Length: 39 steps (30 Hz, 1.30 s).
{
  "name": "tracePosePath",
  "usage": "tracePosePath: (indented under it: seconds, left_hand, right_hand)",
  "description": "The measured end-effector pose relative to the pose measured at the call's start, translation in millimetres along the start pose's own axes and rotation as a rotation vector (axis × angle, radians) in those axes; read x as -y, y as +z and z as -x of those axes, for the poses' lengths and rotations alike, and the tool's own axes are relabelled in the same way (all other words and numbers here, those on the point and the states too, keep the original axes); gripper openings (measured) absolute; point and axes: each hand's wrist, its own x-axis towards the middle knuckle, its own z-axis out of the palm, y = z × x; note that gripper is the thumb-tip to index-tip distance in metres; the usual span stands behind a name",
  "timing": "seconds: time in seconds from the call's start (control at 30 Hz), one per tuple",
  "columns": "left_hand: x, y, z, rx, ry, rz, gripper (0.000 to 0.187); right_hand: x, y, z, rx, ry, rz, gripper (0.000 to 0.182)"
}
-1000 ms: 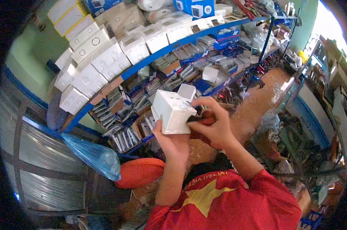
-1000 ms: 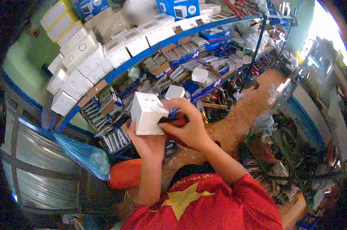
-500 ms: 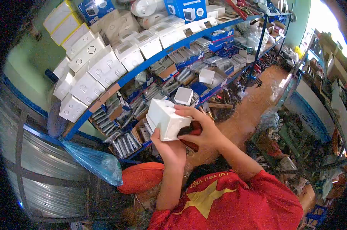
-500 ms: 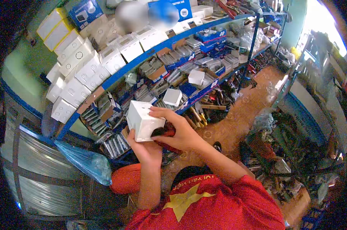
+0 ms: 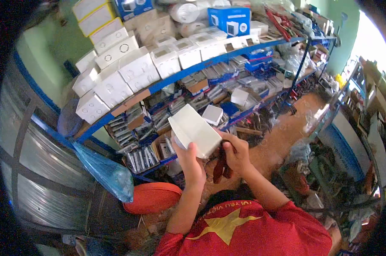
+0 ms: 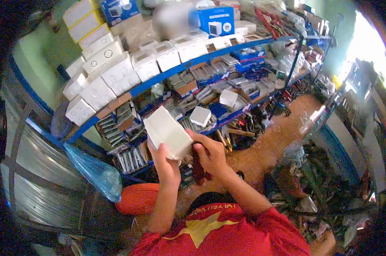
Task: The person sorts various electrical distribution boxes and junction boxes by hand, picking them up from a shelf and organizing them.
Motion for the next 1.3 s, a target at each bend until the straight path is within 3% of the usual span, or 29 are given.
tracePosePath:
  seconds: [0.07,0.13,0.23,0.33,0.4,0.43,0.47,0.5,0.57,0.63,0.73,0.77,0.9,1.0,1.13,1.17,1.3]
  left_hand:
    - [-4.9,-3.5,-0.1,0.027,0.142,-0.131,0.080]
    - [-8.0,-5.0,-0.7,0.056,0.275,-0.262,0.088]
    - [-6.2,-18.4,-5.7,0.106,0.252,-0.310,0.093]
    - [2.3,-24.9,-3.9,0.142,0.271,-0.473,0.094]
    - [6.6,-22.7,-0.7,0.198,0.321,-0.578,0.094]
    - [4.4,-23.0,1.8,0.249,0.350,-0.635,0.095]
    - [1.7,-21.2,5.2,0.300,0.376,-0.695,0.095]
    - [-3.7,-15.5,9.7,0.261,0.211,-0.516,0.097]
    - [-13.5,-24.8,4.6,0.307,0.274,-0.646,0.096]
    - [-31.3,-30.7,1.2,0.329,0.291,-0.793,0.092]
    - [-36.5,-39.1,-1.8,0.397,0.491,-0.992,0.089]
    - [-42.3,-37.2,-3.0,0.409,0.537,-1.000,0.086]
    - [-60.9,-39.4,-9.0,0.542,0.374,-1.024,0.084]
    - [-60.5,-43.5,-13.4,0.619,0.328,-0.951,0.085]
    - [-51.5,-51.1,-13.1,0.620,0.254,-0.876,0.086]
    - [-49.0,-54.5,-13.0,0.608,0.225,-0.815,0.086]
    - [-46.9,-53.9,-11.3,0.538,0.188,-0.777,0.086]
  right_hand:
    - [-13.3,-1.9,8.4,-0.013,0.039,-0.078,0.023]
    - [-20.5,-3.7,7.4,-0.140,0.144,-0.219,0.040]
    - [-4.5,-15.6,-3.4,-0.347,0.279,-0.282,0.052]
    - [24.1,-14.3,-19.4,-0.479,0.141,-0.217,0.045]
    - [46.2,-6.5,-33.7,-0.380,0.036,-0.251,0.024]
    - [40.7,0.3,-38.3,-0.332,-0.171,-0.144,0.025]
    - [41.4,4.5,-47.8,-0.303,-0.315,0.035,0.026]
    - [53.9,2.1,-54.1,-0.282,-0.378,0.356,0.025]
    - [63.7,-1.7,-68.0,-0.145,-0.307,0.409,0.024]
    - [39.3,0.3,-74.6,0.076,-0.042,-0.127,0.023]
    - [31.3,-7.3,-81.4,0.332,0.176,-0.372,0.026]
    - [22.0,-5.4,-82.5,0.350,0.017,-0.313,0.026]
    - [19.7,-8.6,-78.3,0.525,0.115,-0.308,0.028]
    - [9.6,-15.0,-76.4,0.536,0.256,-0.188,0.029]
    - [-22.6,-12.9,-63.7,0.381,0.200,-0.255,0.032]
    - [-34.0,-11.4,-59.6,0.277,0.335,-0.376,0.031]
    - [-76.8,-32.6,-45.7,-0.113,0.538,-0.328,0.026]
